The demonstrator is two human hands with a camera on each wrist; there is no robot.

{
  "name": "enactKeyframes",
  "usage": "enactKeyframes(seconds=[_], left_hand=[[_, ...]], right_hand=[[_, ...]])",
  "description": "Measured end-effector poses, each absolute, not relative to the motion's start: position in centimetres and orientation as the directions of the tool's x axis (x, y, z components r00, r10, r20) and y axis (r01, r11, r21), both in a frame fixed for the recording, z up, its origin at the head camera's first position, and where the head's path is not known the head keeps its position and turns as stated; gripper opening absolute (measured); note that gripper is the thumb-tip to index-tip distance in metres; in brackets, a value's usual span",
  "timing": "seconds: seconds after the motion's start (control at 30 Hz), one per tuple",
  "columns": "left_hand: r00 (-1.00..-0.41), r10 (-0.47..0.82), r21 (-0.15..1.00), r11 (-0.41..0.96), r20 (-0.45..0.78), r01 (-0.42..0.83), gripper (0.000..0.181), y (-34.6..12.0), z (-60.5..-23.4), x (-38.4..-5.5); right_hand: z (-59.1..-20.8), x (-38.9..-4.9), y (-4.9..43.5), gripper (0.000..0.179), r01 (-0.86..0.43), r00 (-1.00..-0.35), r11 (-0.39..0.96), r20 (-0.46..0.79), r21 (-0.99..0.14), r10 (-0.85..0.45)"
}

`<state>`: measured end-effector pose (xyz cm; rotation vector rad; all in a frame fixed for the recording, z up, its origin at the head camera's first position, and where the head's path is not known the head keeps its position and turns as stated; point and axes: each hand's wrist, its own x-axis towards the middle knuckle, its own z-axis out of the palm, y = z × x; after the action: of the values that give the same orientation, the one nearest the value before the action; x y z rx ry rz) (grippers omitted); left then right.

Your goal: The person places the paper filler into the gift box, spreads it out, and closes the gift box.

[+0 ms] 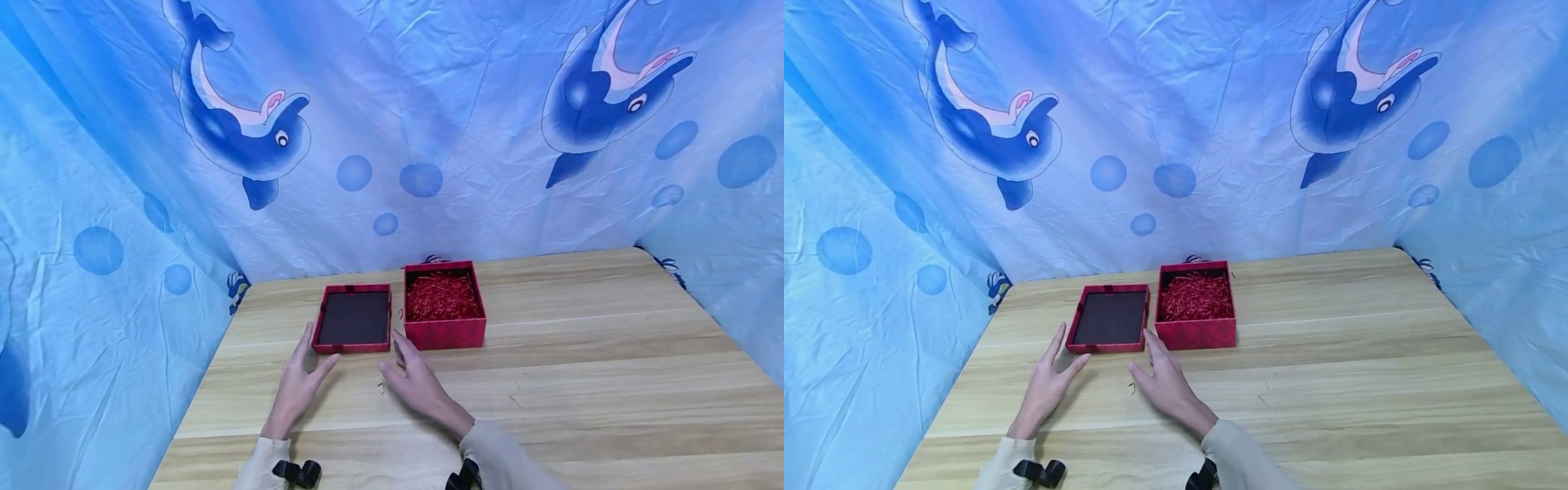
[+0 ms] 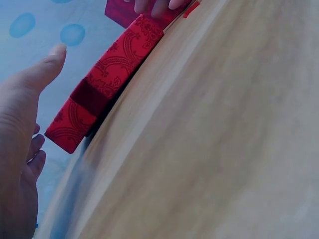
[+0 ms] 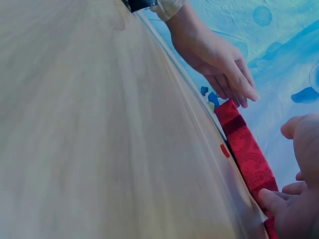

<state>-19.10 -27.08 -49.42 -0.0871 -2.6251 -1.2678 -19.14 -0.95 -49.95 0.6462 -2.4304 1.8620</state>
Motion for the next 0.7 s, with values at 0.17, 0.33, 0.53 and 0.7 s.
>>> enactKeyframes(seconds=[0.17,0.33,0.53,0.7], left_hand=[[-0.981,-0.057,0.774,0.624,0.187,0.111,0.097,-27.2,-49.5,-19.4],[-0.987,-0.058,0.779,0.622,0.153,0.084,0.099,-27.5,-49.6,-19.9],[-0.990,-0.052,0.803,0.592,0.131,0.075,0.105,-27.6,-49.8,-20.6],[-0.990,-0.052,0.797,0.600,0.133,0.075,0.107,-27.8,-49.9,-20.9]], right_hand=[[-50.3,-19.5,-1.9,0.078,-0.315,-0.926,0.242,0.240,-0.918,-0.293],[-50.7,-20.0,-2.9,0.077,-0.303,-0.941,0.281,0.241,-0.910,-0.237],[-51.0,-20.5,-3.7,0.076,-0.277,-0.956,0.311,0.230,-0.909,-0.179],[-51.1,-20.9,-4.2,0.076,-0.279,-0.958,0.341,0.236,-0.898,-0.162]])
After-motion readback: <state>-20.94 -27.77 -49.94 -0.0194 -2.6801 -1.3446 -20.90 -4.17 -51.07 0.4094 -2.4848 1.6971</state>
